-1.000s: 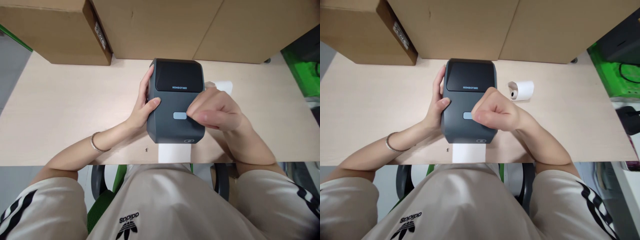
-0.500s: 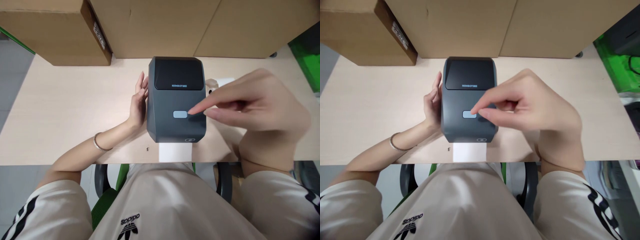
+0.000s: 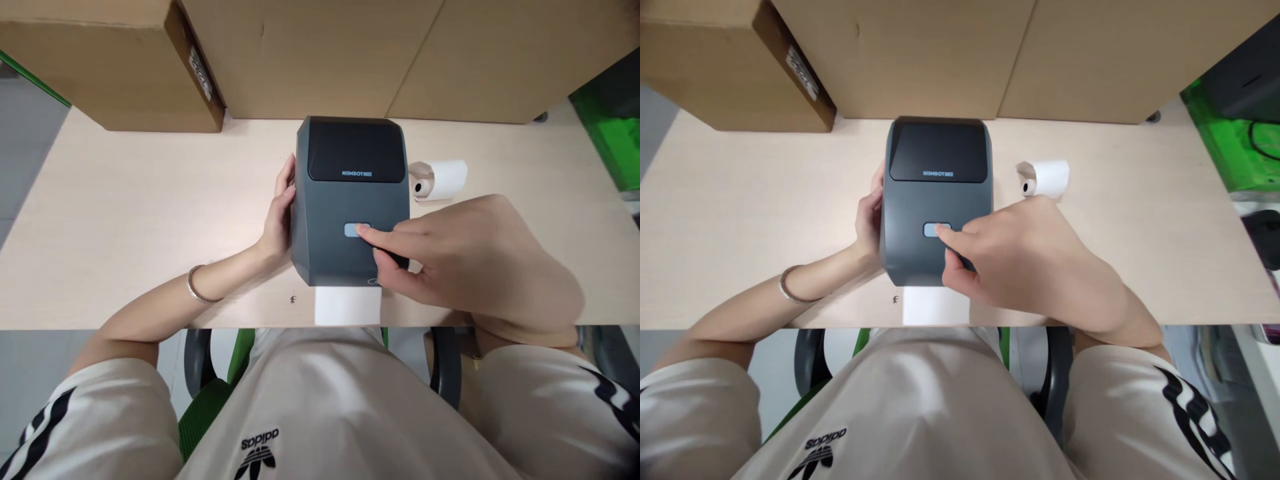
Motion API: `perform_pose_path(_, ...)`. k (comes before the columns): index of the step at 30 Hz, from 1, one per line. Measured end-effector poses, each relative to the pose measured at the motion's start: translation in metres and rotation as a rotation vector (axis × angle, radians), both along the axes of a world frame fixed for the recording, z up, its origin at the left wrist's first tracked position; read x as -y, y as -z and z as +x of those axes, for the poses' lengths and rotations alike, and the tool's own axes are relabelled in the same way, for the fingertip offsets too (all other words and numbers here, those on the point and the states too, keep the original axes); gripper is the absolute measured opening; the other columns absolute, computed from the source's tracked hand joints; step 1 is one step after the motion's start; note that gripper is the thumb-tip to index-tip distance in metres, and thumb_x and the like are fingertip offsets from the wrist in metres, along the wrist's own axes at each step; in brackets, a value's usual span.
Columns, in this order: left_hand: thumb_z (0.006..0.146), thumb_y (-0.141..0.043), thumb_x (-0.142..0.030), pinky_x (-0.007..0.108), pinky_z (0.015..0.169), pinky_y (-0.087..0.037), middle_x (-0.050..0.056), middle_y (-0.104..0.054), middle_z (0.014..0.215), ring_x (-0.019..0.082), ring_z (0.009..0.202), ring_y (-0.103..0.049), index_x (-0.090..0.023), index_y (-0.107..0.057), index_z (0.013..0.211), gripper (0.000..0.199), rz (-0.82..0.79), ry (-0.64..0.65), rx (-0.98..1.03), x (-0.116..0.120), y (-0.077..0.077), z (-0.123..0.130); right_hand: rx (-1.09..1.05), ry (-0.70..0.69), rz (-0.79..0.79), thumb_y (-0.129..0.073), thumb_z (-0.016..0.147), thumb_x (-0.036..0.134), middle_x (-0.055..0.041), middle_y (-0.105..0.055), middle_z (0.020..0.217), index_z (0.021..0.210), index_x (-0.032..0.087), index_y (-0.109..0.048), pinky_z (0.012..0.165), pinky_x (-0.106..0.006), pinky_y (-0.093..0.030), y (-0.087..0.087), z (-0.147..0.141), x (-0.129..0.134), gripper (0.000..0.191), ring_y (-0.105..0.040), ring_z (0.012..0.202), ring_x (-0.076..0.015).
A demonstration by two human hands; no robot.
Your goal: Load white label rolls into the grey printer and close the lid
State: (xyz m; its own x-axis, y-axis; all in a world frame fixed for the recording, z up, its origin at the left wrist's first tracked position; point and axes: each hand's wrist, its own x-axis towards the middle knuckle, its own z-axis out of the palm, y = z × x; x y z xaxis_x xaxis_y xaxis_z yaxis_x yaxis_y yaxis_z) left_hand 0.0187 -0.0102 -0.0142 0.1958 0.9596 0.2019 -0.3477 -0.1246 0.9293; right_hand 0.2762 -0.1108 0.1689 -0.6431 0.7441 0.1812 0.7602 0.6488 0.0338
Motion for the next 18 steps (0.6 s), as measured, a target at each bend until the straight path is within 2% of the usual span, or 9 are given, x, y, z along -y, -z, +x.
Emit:
perform_pose_path(4, 0.105, -0.073, -0.071, 0.062, 0.164, -0.029, -0.008, -0.065, 0.189, 0.036, 0.192, -0.042, -0.046, -0.072, 0.164, 0.064, -0.034, 0.015, 0.069, 0.004, -0.008, 0.002, 0.065, 0.069, -0.181, -0.061, 0.115, 0.044, 0.0004, -0.076, 0.074, 0.147, 0.033, -0.092, 0.069, -0.036, -0.024, -0.006, 0.000, 0.000, 0.046, -0.050, 0.061, -0.0188)
perform_pose_path(6, 0.105, -0.072, -0.074, 0.061, 0.165, -0.028, -0.008, -0.063, 0.191, 0.036, 0.193, -0.041, -0.046, -0.071, 0.165, 0.066, -0.044, 0.012, 0.062, 0.005, -0.011, 0.001, 0.107, 0.076, -0.266, -0.076, 0.105, 0.052, 0.0007, -0.078, 0.078, 0.158, 0.031, -0.085, 0.067, -0.035, -0.024, -0.009, 0.000, 0.002, 0.058, -0.048, 0.059, -0.0178)
perform_pose_path(7, 0.105, -0.072, -0.075, 0.060, 0.165, -0.028, -0.009, -0.062, 0.191, 0.036, 0.193, -0.040, -0.047, -0.071, 0.165, 0.066, -0.049, 0.014, 0.057, 0.006, -0.011, 0.001, 0.122, 0.066, -0.280, -0.081, 0.100, 0.050, 0.0012, -0.078, 0.079, 0.161, 0.029, -0.082, 0.065, -0.034, -0.023, -0.010, 0.000, 0.004, 0.065, -0.046, 0.057, -0.0168)
perform_pose_path(9, 0.105, -0.072, -0.076, 0.059, 0.165, -0.028, -0.010, -0.062, 0.192, 0.035, 0.194, -0.039, -0.049, -0.071, 0.164, 0.064, -0.055, 0.022, 0.052, 0.005, -0.011, 0.000, 0.146, 0.042, -0.207, -0.081, 0.095, 0.040, 0.0007, -0.076, 0.081, 0.159, 0.024, -0.081, 0.062, -0.033, -0.020, -0.010, -0.002, 0.012, 0.066, -0.042, 0.055, -0.0157)
perform_pose_path(12, 0.107, -0.070, -0.077, 0.060, 0.166, -0.028, -0.010, -0.061, 0.192, 0.035, 0.194, -0.039, -0.049, -0.071, 0.165, 0.064, -0.018, 0.038, 0.049, 0.000, -0.005, -0.003, 0.201, 0.027, 0.059, -0.071, 0.098, 0.030, -0.0017, -0.065, 0.076, 0.138, 0.018, -0.087, 0.061, -0.035, -0.015, -0.004, -0.011, 0.025, 0.045, -0.039, 0.055, -0.0167)
perform_pose_path(14, 0.107, -0.070, -0.079, 0.063, 0.165, -0.030, -0.010, -0.060, 0.193, 0.037, 0.194, -0.039, -0.049, -0.070, 0.167, 0.067, 0.028, 0.046, 0.033, -0.005, 0.002, -0.005, 0.232, 0.028, 0.186, -0.068, 0.100, 0.027, -0.0024, -0.060, 0.075, 0.132, 0.016, -0.089, 0.061, -0.037, -0.015, 0.002, -0.018, 0.032, 0.040, -0.037, 0.055, -0.0172)
perform_pose_path(18, 0.107, -0.066, -0.082, 0.064, 0.162, -0.036, -0.008, -0.059, 0.194, 0.037, 0.193, -0.041, -0.048, -0.065, 0.170, 0.073, 0.046, 0.021, -0.017, -0.011, 0.012, -0.007, 0.203, -0.005, 0.243, -0.067, 0.102, 0.023, -0.0037, -0.067, 0.083, 0.145, 0.014, -0.087, 0.061, -0.036, -0.024, 0.011, -0.027, 0.034, 0.048, -0.043, 0.059, -0.0182)
